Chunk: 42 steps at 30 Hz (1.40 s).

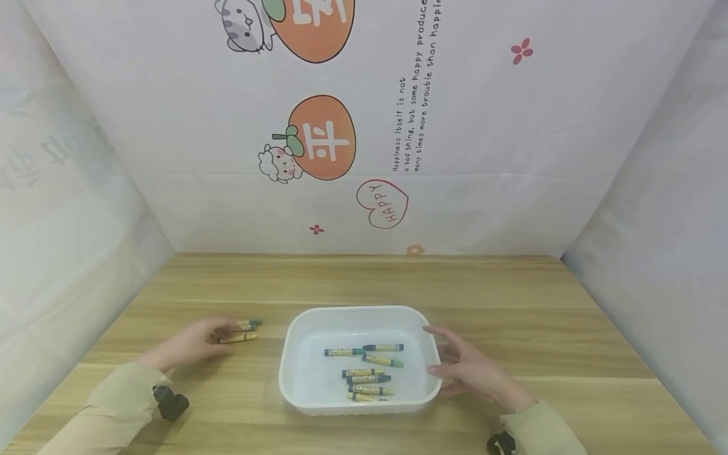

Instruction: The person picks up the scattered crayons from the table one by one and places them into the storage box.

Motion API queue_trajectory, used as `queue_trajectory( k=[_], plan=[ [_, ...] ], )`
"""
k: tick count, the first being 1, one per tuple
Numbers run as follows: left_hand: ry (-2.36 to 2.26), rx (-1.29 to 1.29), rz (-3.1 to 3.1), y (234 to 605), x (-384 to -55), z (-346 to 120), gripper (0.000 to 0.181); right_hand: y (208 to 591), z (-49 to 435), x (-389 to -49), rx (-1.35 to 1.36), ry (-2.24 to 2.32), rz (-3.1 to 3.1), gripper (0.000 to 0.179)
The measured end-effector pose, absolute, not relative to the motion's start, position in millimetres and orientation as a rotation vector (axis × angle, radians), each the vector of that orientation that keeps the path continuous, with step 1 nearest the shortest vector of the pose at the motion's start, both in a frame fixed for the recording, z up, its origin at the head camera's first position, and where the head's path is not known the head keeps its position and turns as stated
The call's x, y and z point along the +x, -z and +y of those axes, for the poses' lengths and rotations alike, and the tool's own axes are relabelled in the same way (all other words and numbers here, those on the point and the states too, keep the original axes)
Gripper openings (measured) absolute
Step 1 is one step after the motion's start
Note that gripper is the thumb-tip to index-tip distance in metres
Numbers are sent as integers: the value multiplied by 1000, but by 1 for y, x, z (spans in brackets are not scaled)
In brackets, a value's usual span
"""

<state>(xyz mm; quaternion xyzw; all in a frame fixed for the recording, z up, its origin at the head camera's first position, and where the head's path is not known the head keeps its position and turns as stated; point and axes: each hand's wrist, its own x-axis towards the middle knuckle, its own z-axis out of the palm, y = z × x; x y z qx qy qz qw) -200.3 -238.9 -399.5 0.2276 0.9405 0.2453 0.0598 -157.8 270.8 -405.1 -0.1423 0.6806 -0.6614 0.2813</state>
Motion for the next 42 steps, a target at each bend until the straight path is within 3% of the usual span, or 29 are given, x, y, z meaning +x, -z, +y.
queue_trajectory(
  k=[9,21,30,42],
  plan=[
    [-608,803,2915,403,-199,-238,31,407,271,-158,-384,1778,1819,83],
    [-681,768,2821,405,-206,-227,33,405,271,-158,-395,1775,1829,83],
    [-739,565,2808,411,-209,-209,40,405,271,-157,-380,1778,1829,82],
    [-711,606,2775,406,-208,-206,32,401,270,-156,-377,1770,1834,83]
  ],
)
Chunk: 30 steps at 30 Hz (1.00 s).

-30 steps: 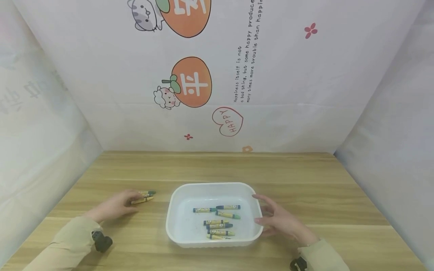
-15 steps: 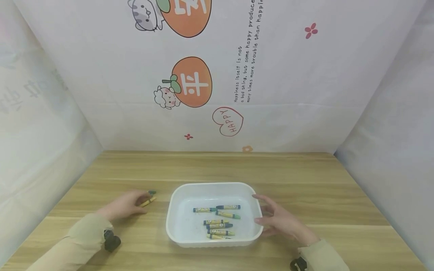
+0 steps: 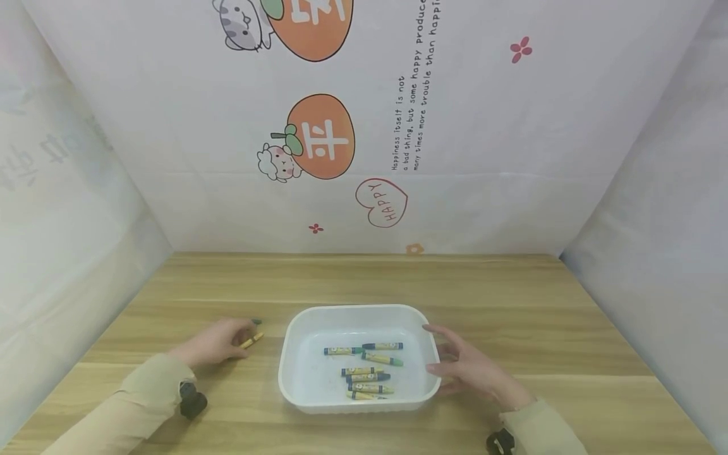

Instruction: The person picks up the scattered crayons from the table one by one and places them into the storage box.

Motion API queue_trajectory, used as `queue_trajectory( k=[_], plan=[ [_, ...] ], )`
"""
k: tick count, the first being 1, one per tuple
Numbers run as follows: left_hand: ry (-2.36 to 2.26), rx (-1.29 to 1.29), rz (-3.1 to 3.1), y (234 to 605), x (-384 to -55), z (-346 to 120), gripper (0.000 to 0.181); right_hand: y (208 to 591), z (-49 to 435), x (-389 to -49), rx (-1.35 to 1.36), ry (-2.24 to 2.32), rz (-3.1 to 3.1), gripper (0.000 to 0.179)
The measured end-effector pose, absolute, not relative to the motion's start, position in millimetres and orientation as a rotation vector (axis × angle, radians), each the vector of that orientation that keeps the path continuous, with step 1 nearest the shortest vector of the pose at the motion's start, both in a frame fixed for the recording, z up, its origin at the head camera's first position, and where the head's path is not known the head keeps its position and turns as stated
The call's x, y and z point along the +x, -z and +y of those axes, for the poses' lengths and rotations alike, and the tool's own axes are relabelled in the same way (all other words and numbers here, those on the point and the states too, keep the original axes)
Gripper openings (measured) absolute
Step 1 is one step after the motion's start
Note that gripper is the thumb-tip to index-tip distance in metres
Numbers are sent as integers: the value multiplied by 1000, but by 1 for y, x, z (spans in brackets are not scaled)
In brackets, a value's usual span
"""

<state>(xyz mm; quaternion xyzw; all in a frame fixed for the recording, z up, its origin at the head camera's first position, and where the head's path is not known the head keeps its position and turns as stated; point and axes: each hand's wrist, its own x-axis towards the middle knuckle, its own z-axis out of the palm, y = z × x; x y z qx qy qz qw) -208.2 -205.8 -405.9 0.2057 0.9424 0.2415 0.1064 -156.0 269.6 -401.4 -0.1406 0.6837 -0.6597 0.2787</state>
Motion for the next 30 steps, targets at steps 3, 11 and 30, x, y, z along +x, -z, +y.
queue_trajectory(
  k=[3,11,30],
  plan=[
    [-704,642,2764,403,-207,-206,31,401,270,-156,-384,1768,1839,84],
    [-727,684,2742,396,-216,-206,32,401,270,-156,-384,1769,1836,84],
    [-649,935,2734,339,-219,-138,23,404,271,-157,-399,1774,1822,83]
  ],
)
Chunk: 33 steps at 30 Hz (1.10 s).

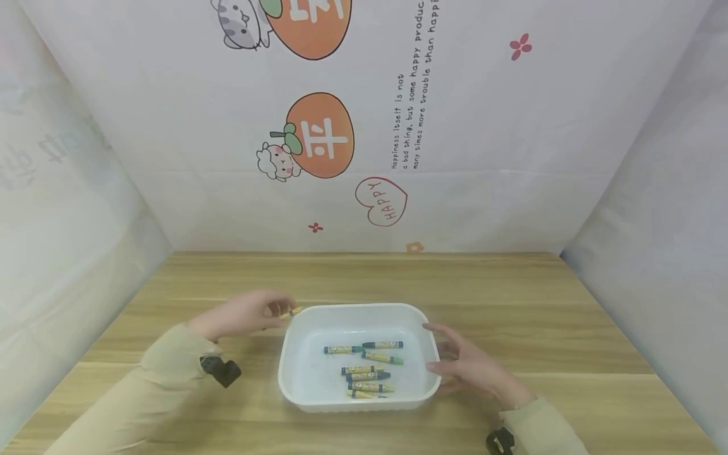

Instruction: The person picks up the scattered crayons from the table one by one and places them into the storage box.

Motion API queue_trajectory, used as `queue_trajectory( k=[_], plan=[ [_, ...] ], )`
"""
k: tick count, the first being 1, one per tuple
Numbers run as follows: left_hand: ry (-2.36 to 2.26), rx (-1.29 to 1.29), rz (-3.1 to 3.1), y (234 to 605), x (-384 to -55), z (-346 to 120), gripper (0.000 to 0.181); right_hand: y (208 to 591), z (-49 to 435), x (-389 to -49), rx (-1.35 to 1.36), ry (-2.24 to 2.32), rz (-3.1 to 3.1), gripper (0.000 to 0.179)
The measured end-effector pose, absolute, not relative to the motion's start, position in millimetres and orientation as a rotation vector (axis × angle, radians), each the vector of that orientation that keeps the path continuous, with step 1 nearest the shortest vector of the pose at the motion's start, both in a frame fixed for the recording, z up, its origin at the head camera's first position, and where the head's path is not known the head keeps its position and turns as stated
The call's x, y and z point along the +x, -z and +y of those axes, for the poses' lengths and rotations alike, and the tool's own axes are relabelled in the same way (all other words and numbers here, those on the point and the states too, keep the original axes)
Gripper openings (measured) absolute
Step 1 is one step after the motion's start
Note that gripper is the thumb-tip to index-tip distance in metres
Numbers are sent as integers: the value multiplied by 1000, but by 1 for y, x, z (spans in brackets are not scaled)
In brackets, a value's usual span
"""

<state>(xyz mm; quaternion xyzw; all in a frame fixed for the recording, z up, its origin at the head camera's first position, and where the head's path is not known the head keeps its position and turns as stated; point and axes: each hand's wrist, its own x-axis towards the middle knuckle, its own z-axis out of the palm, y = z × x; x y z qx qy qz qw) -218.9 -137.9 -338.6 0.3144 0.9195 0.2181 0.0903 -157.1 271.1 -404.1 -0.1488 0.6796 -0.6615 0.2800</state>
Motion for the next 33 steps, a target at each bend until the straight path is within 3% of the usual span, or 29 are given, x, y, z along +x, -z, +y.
queue_trajectory(
  k=[9,21,33],
  plan=[
    [-664,1008,2678,329,-220,-100,26,405,272,-157,-398,1776,1821,83],
    [-495,990,2555,344,-226,-47,22,406,272,-158,-389,1777,1822,84],
    [-230,995,2518,363,-223,-30,12,404,270,-158,-365,1774,1842,85]
  ],
)
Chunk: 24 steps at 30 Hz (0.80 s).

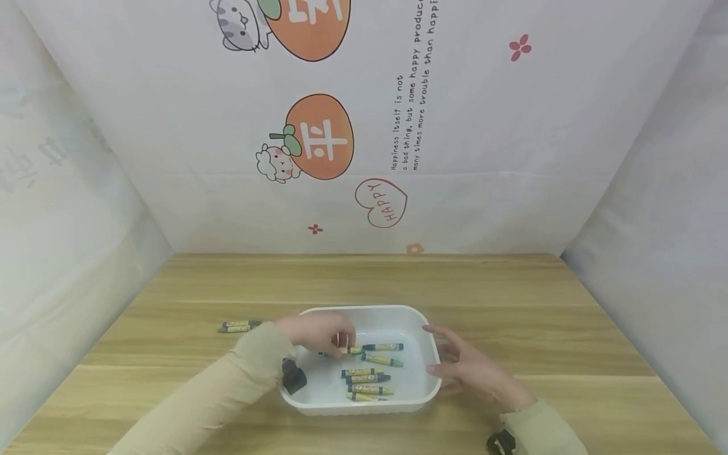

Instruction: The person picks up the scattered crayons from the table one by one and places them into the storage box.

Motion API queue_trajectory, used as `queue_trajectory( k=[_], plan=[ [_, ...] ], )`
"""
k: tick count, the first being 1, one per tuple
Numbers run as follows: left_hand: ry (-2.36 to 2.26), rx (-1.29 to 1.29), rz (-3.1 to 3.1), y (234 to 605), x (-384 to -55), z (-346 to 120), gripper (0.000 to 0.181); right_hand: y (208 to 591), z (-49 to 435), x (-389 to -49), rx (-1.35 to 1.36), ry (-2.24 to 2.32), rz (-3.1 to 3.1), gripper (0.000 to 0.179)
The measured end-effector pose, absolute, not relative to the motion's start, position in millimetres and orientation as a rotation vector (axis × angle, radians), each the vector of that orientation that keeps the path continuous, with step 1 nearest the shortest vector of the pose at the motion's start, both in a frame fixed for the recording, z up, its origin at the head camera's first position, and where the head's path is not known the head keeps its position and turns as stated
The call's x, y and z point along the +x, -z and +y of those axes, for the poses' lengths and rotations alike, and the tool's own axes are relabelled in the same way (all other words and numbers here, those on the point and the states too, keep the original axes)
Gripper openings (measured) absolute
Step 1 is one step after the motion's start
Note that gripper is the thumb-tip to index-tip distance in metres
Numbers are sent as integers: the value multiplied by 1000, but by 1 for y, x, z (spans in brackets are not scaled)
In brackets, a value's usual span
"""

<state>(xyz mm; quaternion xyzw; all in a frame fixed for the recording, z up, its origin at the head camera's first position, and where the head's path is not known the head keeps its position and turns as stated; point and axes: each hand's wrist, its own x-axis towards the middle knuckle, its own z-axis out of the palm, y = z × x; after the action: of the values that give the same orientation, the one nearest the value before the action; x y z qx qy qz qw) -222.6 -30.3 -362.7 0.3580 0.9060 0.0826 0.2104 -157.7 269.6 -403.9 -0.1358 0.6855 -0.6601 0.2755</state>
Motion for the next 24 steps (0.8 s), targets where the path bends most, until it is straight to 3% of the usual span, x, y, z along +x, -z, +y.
queue_trajectory(
  k=[24],
  plan=[
    [-459,979,2506,346,-223,-42,21,403,270,-158,-369,1767,1836,84]
  ],
)
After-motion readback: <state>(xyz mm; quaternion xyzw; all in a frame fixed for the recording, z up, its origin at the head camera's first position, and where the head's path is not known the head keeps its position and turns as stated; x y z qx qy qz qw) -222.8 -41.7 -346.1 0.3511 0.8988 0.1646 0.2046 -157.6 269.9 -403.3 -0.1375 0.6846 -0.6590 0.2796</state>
